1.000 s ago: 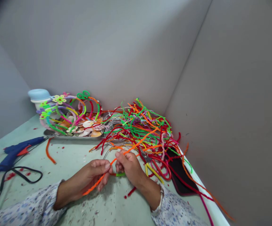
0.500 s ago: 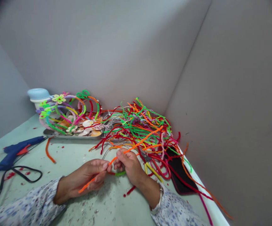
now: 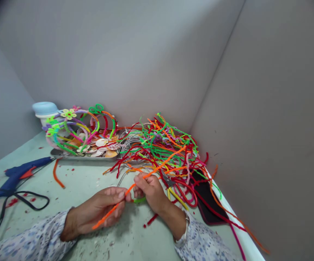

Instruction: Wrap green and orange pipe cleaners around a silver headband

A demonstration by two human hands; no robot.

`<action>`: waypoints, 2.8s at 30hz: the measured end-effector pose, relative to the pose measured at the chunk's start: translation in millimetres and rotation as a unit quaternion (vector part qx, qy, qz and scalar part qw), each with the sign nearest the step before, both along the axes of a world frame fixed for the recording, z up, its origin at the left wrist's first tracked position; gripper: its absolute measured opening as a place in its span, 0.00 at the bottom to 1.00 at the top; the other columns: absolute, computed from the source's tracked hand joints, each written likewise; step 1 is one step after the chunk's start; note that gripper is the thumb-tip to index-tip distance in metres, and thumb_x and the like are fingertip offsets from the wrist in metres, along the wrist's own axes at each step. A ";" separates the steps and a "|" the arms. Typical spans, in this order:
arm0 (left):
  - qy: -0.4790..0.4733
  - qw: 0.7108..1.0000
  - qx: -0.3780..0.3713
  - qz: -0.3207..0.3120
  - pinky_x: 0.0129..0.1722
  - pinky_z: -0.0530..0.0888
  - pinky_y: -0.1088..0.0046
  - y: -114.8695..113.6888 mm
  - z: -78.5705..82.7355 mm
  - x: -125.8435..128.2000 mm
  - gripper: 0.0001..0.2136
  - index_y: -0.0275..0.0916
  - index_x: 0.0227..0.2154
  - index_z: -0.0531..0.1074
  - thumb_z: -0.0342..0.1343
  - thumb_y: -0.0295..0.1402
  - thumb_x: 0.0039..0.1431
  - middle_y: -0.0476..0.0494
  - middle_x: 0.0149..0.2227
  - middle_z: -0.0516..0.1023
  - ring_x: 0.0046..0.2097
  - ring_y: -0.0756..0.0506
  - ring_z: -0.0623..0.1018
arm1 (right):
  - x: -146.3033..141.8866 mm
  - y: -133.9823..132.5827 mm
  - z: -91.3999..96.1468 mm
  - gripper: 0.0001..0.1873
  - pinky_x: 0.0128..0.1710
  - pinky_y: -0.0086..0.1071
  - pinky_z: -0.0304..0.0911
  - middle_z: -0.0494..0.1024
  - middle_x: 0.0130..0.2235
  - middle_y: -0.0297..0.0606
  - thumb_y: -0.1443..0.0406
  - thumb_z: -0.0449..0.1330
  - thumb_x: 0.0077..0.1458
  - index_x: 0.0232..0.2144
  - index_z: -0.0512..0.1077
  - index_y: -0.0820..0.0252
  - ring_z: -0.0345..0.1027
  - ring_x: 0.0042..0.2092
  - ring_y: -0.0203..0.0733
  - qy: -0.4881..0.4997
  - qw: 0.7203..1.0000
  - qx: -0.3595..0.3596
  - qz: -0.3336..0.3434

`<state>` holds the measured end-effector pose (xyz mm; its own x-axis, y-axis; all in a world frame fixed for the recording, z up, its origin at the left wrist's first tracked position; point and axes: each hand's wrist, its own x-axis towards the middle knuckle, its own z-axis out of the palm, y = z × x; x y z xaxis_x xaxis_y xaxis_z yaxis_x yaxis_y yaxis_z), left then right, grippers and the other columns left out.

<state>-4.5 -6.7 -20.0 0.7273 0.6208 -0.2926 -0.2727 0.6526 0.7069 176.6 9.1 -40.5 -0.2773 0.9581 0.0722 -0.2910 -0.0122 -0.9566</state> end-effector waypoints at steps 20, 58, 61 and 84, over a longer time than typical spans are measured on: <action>0.092 0.990 0.068 0.087 0.13 0.63 0.85 -0.9 -0.4 10.1 0.10 0.35 0.27 0.67 0.61 0.35 0.54 0.49 0.23 0.76 0.16 0.56 0.71 | 0.7 3.1 -5.4 0.20 0.23 0.28 0.52 0.65 0.16 0.28 0.55 0.61 0.55 0.18 0.65 0.60 0.57 0.20 0.31 0.010 0.999 0.009 -0.041; -0.050 0.997 -0.050 -0.029 0.17 0.72 0.82 -3.8 2.1 0.2 0.12 0.31 0.35 0.74 0.58 0.37 0.58 0.42 0.23 0.78 0.19 0.51 0.77 | 2.5 1.1 6.1 0.21 0.24 0.28 0.53 0.69 0.18 0.32 0.51 0.62 0.53 0.19 0.69 0.62 0.59 0.21 0.33 0.019 1.000 0.004 0.018; -0.038 0.998 -0.043 -0.005 0.20 0.73 0.83 -2.1 1.1 1.9 0.13 0.31 0.38 0.74 0.58 0.38 0.58 0.42 0.26 0.79 0.21 0.52 0.77 | 2.0 -2.3 6.9 0.20 0.25 0.29 0.53 0.71 0.20 0.32 0.51 0.62 0.52 0.20 0.68 0.61 0.60 0.22 0.34 -0.010 0.999 0.013 0.050; 0.019 0.999 -0.014 0.045 0.11 0.56 0.85 -0.9 3.4 5.2 0.11 0.32 0.31 0.73 0.63 0.36 0.53 0.54 0.15 0.69 0.12 0.58 0.63 | -4.5 3.4 3.5 0.24 0.21 0.25 0.56 0.67 0.18 0.29 0.48 0.63 0.50 0.19 0.67 0.61 0.60 0.20 0.31 0.034 0.989 -0.040 -0.139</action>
